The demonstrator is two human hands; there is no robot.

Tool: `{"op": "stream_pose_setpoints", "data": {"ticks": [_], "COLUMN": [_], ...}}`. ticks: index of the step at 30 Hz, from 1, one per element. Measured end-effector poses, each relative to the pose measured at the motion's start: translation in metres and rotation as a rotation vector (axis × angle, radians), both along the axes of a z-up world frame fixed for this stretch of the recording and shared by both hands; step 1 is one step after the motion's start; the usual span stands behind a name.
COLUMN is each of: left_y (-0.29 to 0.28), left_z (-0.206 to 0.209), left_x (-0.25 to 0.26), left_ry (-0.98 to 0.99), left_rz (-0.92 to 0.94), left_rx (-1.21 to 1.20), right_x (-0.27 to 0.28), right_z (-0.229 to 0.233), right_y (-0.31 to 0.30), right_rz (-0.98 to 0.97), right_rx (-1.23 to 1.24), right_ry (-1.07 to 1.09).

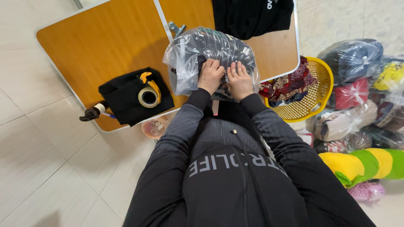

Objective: The person places folded black clothing into a clear plastic bag, seals it with a tape dispenser, and writes on the bag with a marker. The person then places the sealed bag on the floor and unfolds another black garment on the table.

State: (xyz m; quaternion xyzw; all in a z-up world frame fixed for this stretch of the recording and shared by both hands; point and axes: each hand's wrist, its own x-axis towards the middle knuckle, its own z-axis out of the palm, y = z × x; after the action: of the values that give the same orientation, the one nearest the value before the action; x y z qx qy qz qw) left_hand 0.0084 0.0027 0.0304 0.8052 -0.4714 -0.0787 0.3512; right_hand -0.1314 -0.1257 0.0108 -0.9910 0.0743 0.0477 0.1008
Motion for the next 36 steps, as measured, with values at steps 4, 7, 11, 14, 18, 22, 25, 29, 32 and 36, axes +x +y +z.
{"op": "stream_pose_setpoints", "data": {"ticks": [4,7,11,14,18,22,25,29,32,36], "left_y": [0.0,-0.001,0.001,0.017,0.072,0.148,0.195,0.239,0.251,0.255], "left_z": [0.009,0.021,0.056,0.091,0.124,0.092,0.022,-0.079,-0.127,-0.156], "left_x": [-0.004,-0.008,-0.014,-0.018,-0.026,-0.038,-0.043,-0.014,0.002,0.021], "left_ry": [-0.015,0.085,0.247,0.371,0.516,0.511,0.591,0.431,0.319,0.355], "left_rz": [-0.003,0.033,0.132,0.201,0.057,0.076,0.663,1.085,1.157,0.99], "left_rx": [0.096,0.1,-0.027,-0.134,-0.192,-0.137,-0.019,0.279,0.714,1.02], "right_x": [-0.001,-0.001,-0.001,0.0,0.003,0.005,0.006,0.008,0.009,0.011], "right_z": [-0.006,-0.011,-0.011,-0.009,-0.005,0.0,0.005,0.01,0.015,0.018], "right_y": [0.004,0.004,0.001,0.003,0.001,0.002,0.003,0.003,0.004,0.007], "right_rz": [0.01,0.022,0.011,0.007,-0.003,0.001,-0.013,-0.01,-0.006,-0.028], "right_rx": [-0.077,-0.085,-0.037,-0.018,-0.004,-0.028,-0.008,-0.022,-0.043,-0.046], "right_ry": [-0.023,-0.03,-0.068,-0.033,-0.026,-0.002,0.02,0.024,0.013,0.005]}}
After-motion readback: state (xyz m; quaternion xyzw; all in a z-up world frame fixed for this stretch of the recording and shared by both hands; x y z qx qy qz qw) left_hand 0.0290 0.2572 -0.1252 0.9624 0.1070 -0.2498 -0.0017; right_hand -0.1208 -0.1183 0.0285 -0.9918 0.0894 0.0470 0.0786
